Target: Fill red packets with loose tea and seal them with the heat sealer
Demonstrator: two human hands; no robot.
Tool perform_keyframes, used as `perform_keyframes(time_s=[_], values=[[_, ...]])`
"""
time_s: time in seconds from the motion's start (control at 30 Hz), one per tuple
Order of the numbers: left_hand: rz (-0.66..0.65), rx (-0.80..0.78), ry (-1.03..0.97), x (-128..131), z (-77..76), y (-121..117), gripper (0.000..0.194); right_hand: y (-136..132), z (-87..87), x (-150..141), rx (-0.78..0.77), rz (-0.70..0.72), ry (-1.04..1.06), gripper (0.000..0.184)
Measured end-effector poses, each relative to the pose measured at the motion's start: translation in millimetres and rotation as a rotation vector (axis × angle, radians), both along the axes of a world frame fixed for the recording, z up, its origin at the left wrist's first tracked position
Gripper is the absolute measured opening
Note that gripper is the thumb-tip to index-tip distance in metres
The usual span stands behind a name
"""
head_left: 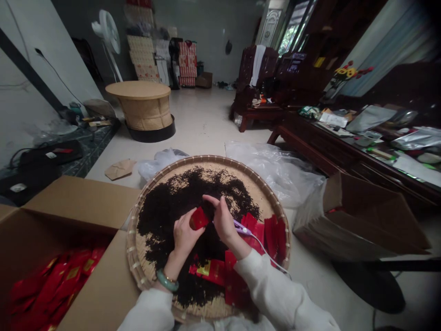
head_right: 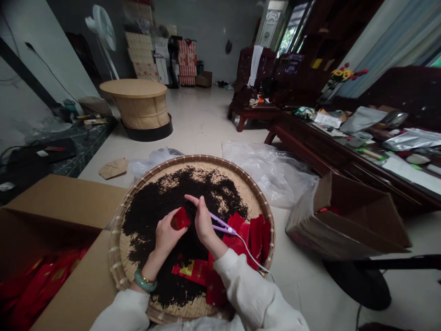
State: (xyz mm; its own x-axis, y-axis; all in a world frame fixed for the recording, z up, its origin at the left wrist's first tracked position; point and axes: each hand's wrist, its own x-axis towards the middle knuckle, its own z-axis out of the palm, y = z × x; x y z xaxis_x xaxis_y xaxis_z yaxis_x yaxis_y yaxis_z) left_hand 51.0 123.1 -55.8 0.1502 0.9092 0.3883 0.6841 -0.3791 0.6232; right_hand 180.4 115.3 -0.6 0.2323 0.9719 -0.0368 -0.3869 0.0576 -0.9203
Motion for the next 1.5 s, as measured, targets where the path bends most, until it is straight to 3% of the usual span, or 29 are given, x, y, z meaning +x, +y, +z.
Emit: perform_keyframes(time_s=[0.23, 0.43, 0.57, 0.63, 0.7, 0.77, 0.83, 0.87, 0.97, 1.07, 1.2, 1.3, 1.4, 1.5], values=[[0.043, 0.011, -0.112, -3, -4.9, 2, 0.050, -14, -2.5, 9, 0.037, 0.090, -0.218, 0.060], [0.025, 0.055, -0.110, 0, -7.1, -1, 0.051, -27, 8.5, 9, 0.113, 0.199, -0.505, 0.047], [0.035, 0.049, -0.135, -2, -8.6, 0, 0.050, -24, 10.7, 14, 0.222, 0.068, -0.590, 0.034], [0.067, 0.044, -0.153, -8, -9.2, 3, 0.049, -25, 2.3, 19, 0.176, 0.057, -0.703, 0.029], [0.102, 0.047, -0.162, -14, -10.0, 7, 0.048, -29, -12.2, 21, 0.118, 0.216, -0.923, 0.027], [0.123, 0.053, -0.158, -19, -10.9, 11, 0.047, -34, -28.9, 17, 0.073, 0.414, -1.164, 0.050], [0.130, 0.057, -0.156, -22, -11.9, 13, 0.046, -37, -43.8, 10, -0.011, 0.451, -1.340, 0.074], [0.128, 0.059, -0.160, -23, -12.5, 13, 0.046, -36, -49.7, 5, -0.050, 0.441, -1.402, 0.077], [0.110, 0.057, -0.168, -23, -14.0, 13, 0.046, -27, -61.7, -4, -0.114, 0.420, -1.503, 0.060], [0.118, 0.043, -0.160, -24, -15.5, 12, 0.047, -19, -68.4, -2, -0.092, 0.418, -1.469, 0.041], [0.121, 0.026, -0.147, -25, -17.3, 12, 0.049, -14, -64.4, 13, -0.004, 0.232, -1.093, 0.023], [0.096, 0.032, -0.135, -24, -17.5, 11, 0.050, -10, -43.0, 22, 0.013, 0.113, -0.778, 0.019], [0.065, 0.032, -0.130, -21, -16.7, 10, 0.052, -4, -15.7, 23, 0.059, 0.118, -0.721, 0.025], [0.022, 0.044, -0.133, -19, -16.2, 8, 0.052, 1, 0.0, 18, 0.104, 0.153, -0.709, 0.037]])
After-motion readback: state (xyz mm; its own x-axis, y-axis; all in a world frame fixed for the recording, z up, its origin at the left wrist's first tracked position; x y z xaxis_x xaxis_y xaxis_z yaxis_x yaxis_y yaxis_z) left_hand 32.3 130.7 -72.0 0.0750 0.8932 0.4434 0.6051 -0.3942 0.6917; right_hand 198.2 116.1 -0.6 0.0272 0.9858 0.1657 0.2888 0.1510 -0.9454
